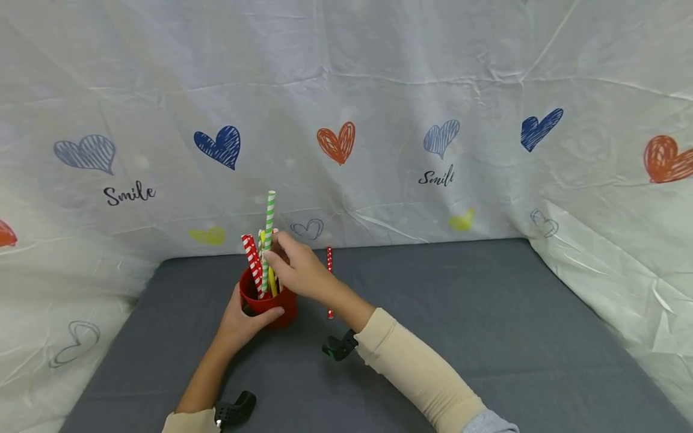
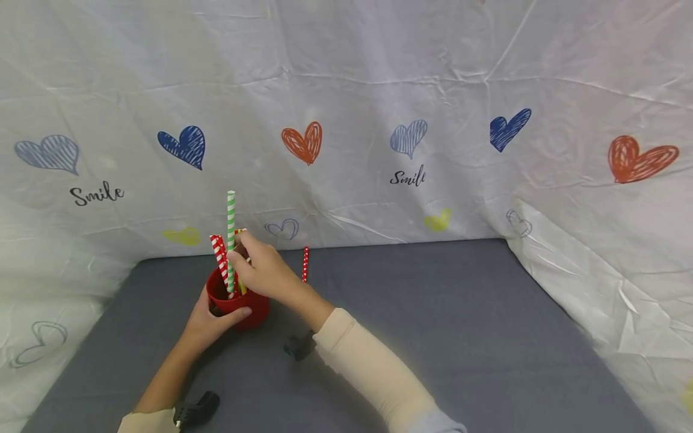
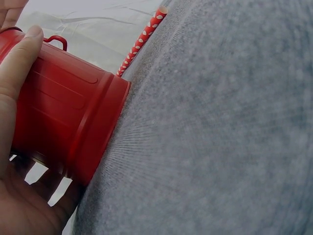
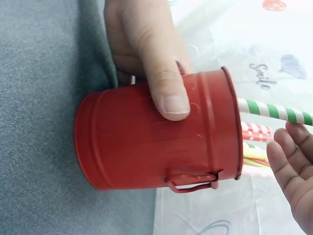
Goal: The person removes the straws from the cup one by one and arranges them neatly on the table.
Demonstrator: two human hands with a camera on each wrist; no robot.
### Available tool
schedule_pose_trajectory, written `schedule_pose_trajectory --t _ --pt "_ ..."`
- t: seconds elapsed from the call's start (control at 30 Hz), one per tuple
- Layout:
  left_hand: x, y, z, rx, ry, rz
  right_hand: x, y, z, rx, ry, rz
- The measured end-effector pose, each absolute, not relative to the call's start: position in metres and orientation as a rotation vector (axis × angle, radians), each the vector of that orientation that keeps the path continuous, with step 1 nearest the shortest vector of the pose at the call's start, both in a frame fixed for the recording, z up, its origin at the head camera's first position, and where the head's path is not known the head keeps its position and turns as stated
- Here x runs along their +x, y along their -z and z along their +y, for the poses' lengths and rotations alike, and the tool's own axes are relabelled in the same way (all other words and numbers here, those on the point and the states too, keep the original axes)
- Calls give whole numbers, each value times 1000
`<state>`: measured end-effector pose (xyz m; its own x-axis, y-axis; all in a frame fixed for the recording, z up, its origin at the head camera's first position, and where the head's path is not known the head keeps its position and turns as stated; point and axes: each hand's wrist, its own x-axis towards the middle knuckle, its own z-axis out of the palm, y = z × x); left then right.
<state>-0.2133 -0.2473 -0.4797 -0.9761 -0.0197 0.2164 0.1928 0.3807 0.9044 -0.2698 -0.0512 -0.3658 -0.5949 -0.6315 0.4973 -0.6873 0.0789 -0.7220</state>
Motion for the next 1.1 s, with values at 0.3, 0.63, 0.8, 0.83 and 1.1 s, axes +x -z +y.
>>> schedule_pose_trajectory --t 0.3,0.63,0.8,0.83,1.1 --pt "-212 480 -248 -161 1647 -2445 -271 368 -43 1289 -1744 -2230" --pt "-212 480 -249 -129 1648 -2459 -271 373 -40 1211 -2023 -2128" --pt "-211 481 -249 -106 1626 -2487 -271 378 -38 1149 -2158 -2126" --pt "-211 481 -249 -103 1623 -2489 -272 379 -37 1125 -2175 -2133" --pt "-212 481 -247 -140 1614 -2473 -276 390 -28 960 -2233 -2176"
